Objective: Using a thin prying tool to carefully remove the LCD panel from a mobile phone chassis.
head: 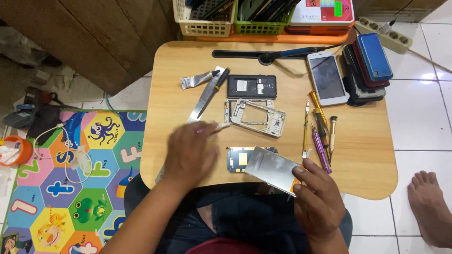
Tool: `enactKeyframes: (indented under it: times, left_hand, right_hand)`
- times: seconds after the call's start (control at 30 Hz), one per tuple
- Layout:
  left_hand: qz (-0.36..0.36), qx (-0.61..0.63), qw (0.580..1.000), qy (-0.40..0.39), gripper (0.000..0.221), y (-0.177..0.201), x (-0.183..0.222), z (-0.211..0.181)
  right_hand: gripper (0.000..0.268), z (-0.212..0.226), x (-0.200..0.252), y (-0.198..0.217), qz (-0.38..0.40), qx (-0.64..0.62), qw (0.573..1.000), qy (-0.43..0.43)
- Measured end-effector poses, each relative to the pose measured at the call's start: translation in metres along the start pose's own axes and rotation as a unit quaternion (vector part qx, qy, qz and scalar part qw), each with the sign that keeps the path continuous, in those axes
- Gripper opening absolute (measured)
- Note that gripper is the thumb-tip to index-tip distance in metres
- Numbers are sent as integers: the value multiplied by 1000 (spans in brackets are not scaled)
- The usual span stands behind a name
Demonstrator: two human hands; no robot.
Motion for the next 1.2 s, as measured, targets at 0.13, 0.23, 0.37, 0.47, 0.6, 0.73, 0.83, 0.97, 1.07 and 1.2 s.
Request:
enactKeyframes:
  times: [0.13, 0.23, 0.37, 0.47, 0.6, 0.73, 0.83, 0.97, 1.07, 1.2]
  left_hand:
    - [26, 146, 985, -87, 67, 10, 14, -29]
    - [61, 328, 941, -65, 84, 5, 21, -32]
    - [92, 373, 922, -44, 80, -2, 26, -26]
    - [90, 366, 925, -40, 73, 0, 25, -24]
    - [73, 380, 920, -58, 66, 8, 18, -28]
    - [68, 377, 922, -60, 65, 7, 18, -28]
    - [69, 374, 923, -68, 64, 5, 21, -26]
    - [11, 372, 926, -65, 58, 5, 32, -20]
    - [-7, 406, 914, -6, 50, 15, 44, -14]
    - [-76, 463, 878, 91, 53, 13, 60, -4]
  right_hand:
    - [24, 5, 6, 3, 20, 10, 1000, -20]
    - [40, 6, 4, -2, 51, 24, 998, -17]
    - [21, 10, -6, -12, 36, -58, 997, -27]
    - [26, 8, -2, -14, 45, -69, 996, -29]
    - [26, 7, 0, -16, 49, -90, 994, -43]
    - [20, 6, 0, -19, 34, -109, 992, -45]
    - [26, 6, -2, -16, 52, -98, 993, -49]
    - [20, -1, -8, -20, 85, -5, 995, -51]
    - [19, -10, -31, -25, 137, -7, 987, -80]
    - [15, -33, -55, -56, 160, -10, 987, -12]
Point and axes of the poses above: each hand's wrist, its own x-axis away from the middle knuckle, its own y-axis out of the back of the hand, z = x × y, the point moved 1 cm from there along -x, towards the middle knuckle, and after that the axes turned 7 degrees about -z, right-handed, at the moved point
